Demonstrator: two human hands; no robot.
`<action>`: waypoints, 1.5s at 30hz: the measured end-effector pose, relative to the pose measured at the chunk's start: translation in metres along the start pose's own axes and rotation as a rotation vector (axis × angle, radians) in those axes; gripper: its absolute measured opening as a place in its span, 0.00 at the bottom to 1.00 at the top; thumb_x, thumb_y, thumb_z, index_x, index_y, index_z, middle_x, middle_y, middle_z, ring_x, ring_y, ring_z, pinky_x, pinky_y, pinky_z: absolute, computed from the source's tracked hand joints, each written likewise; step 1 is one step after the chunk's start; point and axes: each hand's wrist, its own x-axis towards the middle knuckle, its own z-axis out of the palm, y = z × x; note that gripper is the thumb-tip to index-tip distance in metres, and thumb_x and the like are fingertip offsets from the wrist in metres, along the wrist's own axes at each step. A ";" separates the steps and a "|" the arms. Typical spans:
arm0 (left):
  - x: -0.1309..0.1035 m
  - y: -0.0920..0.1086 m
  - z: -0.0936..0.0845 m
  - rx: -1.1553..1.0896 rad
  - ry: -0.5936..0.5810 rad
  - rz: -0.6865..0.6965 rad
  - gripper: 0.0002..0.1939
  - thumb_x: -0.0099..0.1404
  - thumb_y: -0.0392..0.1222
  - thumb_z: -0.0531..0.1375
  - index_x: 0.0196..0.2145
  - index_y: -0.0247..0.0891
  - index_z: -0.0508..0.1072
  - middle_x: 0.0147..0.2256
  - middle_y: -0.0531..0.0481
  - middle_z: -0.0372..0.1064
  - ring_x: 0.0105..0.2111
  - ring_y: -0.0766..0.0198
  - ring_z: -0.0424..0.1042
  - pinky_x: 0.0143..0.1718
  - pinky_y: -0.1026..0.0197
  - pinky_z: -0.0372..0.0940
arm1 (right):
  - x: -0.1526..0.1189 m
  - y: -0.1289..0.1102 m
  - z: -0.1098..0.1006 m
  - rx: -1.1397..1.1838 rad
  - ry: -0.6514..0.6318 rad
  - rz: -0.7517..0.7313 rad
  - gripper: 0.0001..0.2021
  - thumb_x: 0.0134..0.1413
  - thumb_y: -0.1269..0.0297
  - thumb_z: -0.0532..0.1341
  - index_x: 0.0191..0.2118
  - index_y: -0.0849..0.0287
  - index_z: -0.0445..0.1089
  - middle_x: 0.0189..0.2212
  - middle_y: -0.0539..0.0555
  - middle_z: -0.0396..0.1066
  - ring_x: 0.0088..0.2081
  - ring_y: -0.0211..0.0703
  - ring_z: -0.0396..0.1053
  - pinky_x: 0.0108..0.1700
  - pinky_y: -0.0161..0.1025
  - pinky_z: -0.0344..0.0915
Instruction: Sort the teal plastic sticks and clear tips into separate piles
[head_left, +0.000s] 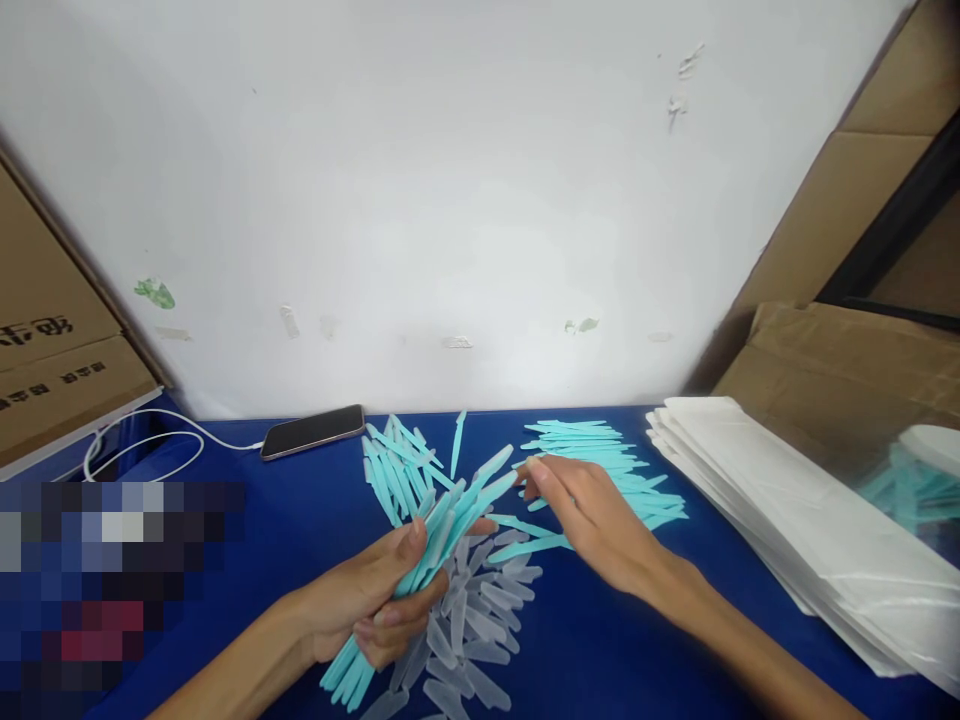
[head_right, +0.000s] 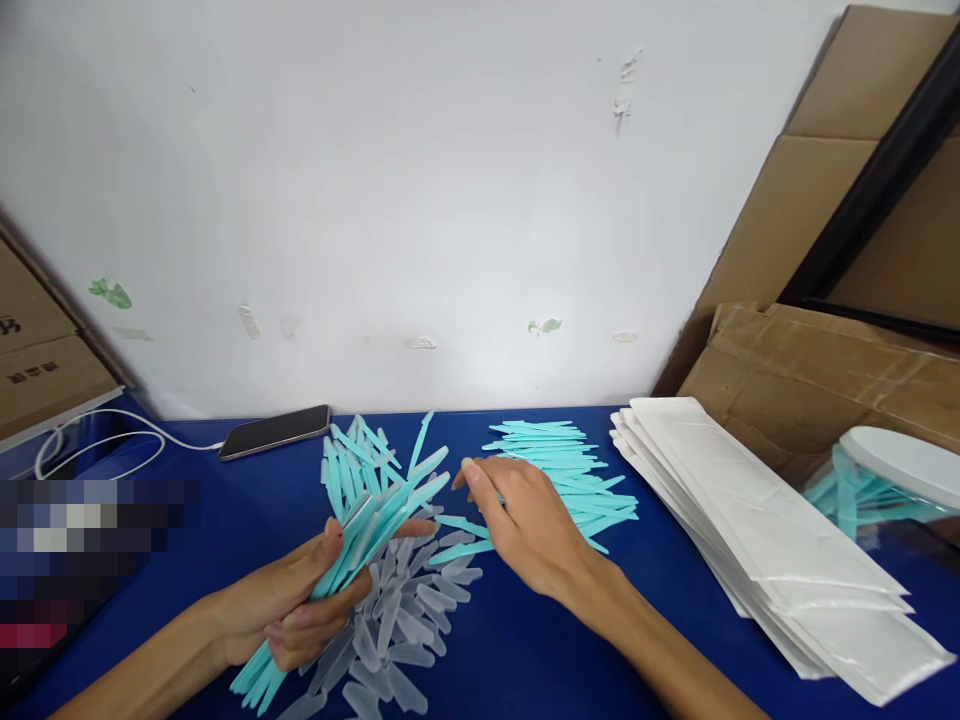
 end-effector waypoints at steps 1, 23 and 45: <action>0.000 -0.001 0.000 -0.004 -0.008 -0.011 0.38 0.64 0.67 0.56 0.64 0.43 0.63 0.16 0.62 0.52 0.12 0.78 0.43 0.12 0.72 0.42 | 0.001 -0.002 -0.001 0.052 -0.016 0.013 0.22 0.69 0.48 0.49 0.34 0.54 0.74 0.30 0.53 0.74 0.36 0.48 0.71 0.42 0.45 0.62; 0.001 -0.008 0.001 -0.024 -0.027 -0.033 0.30 0.67 0.64 0.55 0.59 0.46 0.69 0.18 0.61 0.51 0.13 0.78 0.40 0.12 0.72 0.40 | -0.003 -0.003 0.017 0.582 0.052 0.168 0.14 0.63 0.49 0.60 0.36 0.55 0.66 0.21 0.46 0.69 0.27 0.39 0.69 0.37 0.38 0.63; 0.003 0.004 0.001 0.006 0.098 0.002 0.39 0.68 0.66 0.51 0.68 0.40 0.54 0.17 0.64 0.50 0.13 0.77 0.38 0.13 0.70 0.37 | 0.014 0.010 -0.013 1.256 0.017 0.519 0.10 0.58 0.58 0.64 0.33 0.58 0.67 0.27 0.48 0.59 0.23 0.32 0.52 0.17 0.29 0.48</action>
